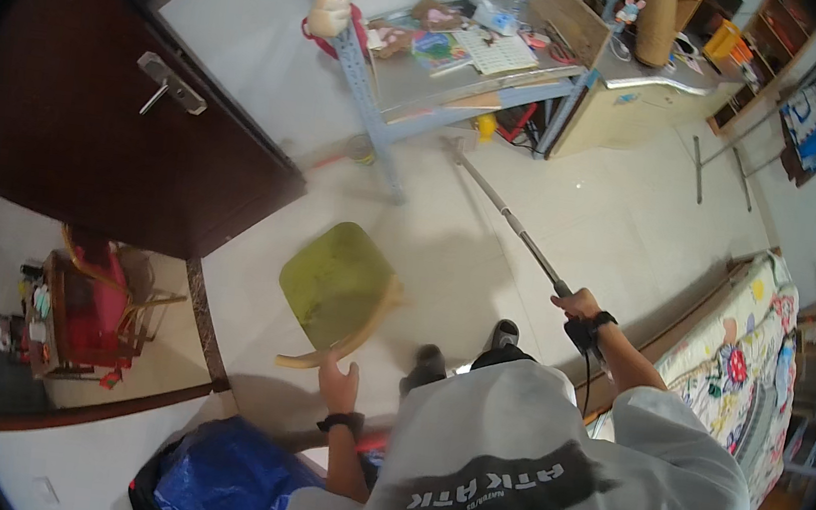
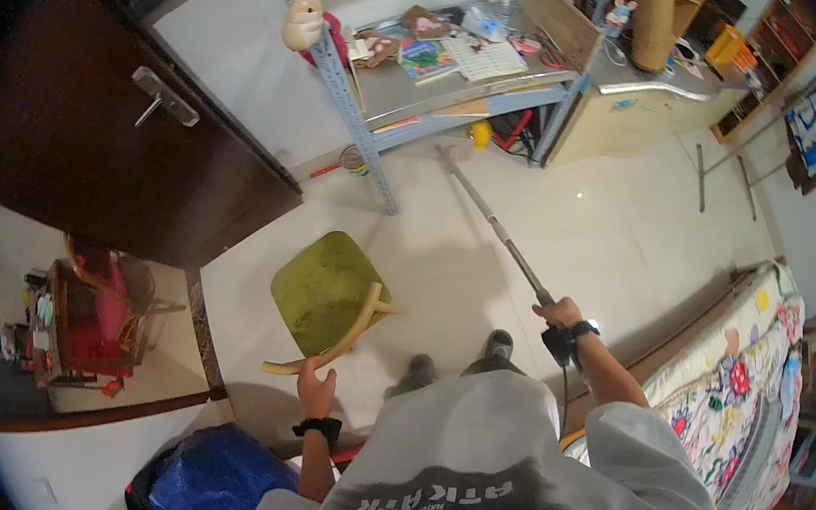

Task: The person cleans the floor of a bedroom using a flat mop, moving a chair aside and reaching under a bed and into a narrow gap between a bunk bed and a wardrobe.

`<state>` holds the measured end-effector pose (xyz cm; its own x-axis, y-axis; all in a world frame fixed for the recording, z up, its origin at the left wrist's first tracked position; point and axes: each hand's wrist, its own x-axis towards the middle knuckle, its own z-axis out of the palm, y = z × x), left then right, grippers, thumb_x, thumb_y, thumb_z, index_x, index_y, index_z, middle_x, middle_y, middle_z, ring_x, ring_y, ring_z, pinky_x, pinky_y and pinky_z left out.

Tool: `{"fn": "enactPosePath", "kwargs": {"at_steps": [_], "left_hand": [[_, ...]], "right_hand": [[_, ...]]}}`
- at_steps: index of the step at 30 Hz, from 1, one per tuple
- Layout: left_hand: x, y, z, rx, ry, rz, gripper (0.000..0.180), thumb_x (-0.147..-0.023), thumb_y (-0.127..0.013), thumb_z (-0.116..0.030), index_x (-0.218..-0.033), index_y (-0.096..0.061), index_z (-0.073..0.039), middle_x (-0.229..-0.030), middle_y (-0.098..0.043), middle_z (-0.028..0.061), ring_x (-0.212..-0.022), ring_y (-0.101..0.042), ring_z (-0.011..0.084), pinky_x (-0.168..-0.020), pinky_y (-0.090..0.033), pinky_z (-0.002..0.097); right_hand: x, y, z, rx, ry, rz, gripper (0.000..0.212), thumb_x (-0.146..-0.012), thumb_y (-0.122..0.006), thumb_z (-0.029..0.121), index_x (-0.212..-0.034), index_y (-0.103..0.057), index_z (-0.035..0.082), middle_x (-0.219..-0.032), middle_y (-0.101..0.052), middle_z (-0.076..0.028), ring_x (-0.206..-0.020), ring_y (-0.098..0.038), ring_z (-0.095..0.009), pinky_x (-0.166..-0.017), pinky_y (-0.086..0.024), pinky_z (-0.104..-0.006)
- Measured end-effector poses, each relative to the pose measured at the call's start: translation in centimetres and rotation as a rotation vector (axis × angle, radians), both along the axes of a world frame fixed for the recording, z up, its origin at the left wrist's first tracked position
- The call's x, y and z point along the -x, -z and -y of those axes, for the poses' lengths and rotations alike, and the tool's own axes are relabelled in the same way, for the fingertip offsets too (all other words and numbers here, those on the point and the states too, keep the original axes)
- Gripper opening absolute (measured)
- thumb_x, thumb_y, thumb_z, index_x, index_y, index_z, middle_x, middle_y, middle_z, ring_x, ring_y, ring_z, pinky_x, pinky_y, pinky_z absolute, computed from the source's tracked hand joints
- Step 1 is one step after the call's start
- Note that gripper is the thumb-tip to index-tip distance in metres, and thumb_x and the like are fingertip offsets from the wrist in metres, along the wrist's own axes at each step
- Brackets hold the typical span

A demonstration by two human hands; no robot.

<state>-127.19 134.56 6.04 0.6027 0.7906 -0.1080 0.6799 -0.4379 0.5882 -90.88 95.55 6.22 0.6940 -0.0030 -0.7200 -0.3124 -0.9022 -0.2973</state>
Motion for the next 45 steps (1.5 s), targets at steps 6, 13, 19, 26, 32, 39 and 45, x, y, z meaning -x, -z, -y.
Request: {"fn": "enactPosePath", "kwargs": {"at_steps": [6,13,19,26,32,39,45], "left_hand": [[3.4,-1.3,7.4,0.044,-0.075,0.006,0.030,-0.075,-0.068,-0.017,-0.102,-0.063,-0.004,-0.099,-0.064,0.0170,-0.096,-0.060,0.0338,-0.088,-0.045,0.0424],[5.6,-1.0,11.1,0.051,-0.166,-0.002,0.026,-0.077,-0.066,-0.016,-0.099,-0.065,-0.001,-0.090,-0.067,0.0154,-0.085,-0.064,0.0309,-0.079,-0.050,0.0371],[-1.0,-1.5,7.1,0.023,0.045,-0.024,0.027,-0.077,-0.066,-0.017,-0.101,-0.064,-0.006,-0.101,-0.064,0.0151,-0.098,-0.059,0.0323,-0.087,-0.047,0.0405],[-11.5,0.4,4.3,0.036,0.354,0.027,0.031,-0.074,-0.064,-0.016,-0.103,-0.061,-0.005,-0.101,-0.062,0.0176,-0.098,-0.056,0.0376,-0.085,-0.046,0.0458],[-15.8,1.5,4.0,0.066,0.494,0.038,0.041,-0.074,-0.064,-0.019,-0.111,-0.058,-0.003,-0.106,-0.060,0.0210,-0.103,-0.054,0.0392,-0.088,-0.045,0.0470],[-19.1,2.7,6.6,0.158,0.584,0.035,0.041,-0.074,-0.065,-0.019,-0.113,-0.059,-0.006,-0.113,-0.059,0.0180,-0.107,-0.054,0.0360,-0.092,-0.044,0.0439],[-19.1,1.4,8.2,0.173,0.666,-0.006,0.040,-0.074,-0.066,-0.018,-0.112,-0.060,-0.006,-0.114,-0.060,0.0162,-0.108,-0.054,0.0345,-0.093,-0.044,0.0423]], "right_hand": [[-8.9,6.2,-6.0,-0.122,-0.165,0.061,0.054,-0.078,-0.064,0.048,-0.083,-0.063,-0.006,-0.072,-0.066,-0.015,-0.065,-0.064,-0.026,-0.061,-0.050,-0.0369],[-8.7,5.4,-7.3,-0.153,-0.196,-0.124,0.046,-0.090,-0.046,0.044,-0.077,-0.053,0.000,-0.057,-0.055,-0.009,-0.049,-0.055,-0.020,-0.047,-0.044,-0.0382],[-2.8,2.8,-2.3,-0.103,-0.274,-0.187,0.055,-0.093,-0.041,0.044,-0.083,-0.059,-0.007,-0.070,-0.064,-0.021,-0.065,-0.064,-0.032,-0.064,-0.050,-0.0427],[10.2,-3.2,9.3,-0.028,-0.216,-0.239,0.036,-0.091,-0.051,0.029,-0.107,-0.050,-0.003,-0.090,-0.061,-0.026,-0.087,-0.062,-0.042,-0.073,-0.050,-0.0507],[19.5,-11.1,16.9,0.189,-0.254,-0.318,0.045,-0.092,-0.049,0.034,-0.107,-0.050,-0.008,-0.087,-0.063,-0.032,-0.083,-0.062,-0.047,-0.074,-0.050,-0.0502],[27.0,-5.0,24.0,0.119,-0.134,-0.340,0.043,-0.078,-0.062,0.039,-0.082,-0.067,-0.003,-0.078,-0.068,-0.020,-0.069,-0.067,-0.031,-0.064,-0.051,-0.0410],[26.6,-4.5,22.9,0.091,-0.123,-0.109,0.040,-0.073,-0.066,0.034,-0.072,-0.066,-0.006,-0.069,-0.063,-0.026,-0.062,-0.065,-0.028,-0.058,-0.048,-0.0420]]}}
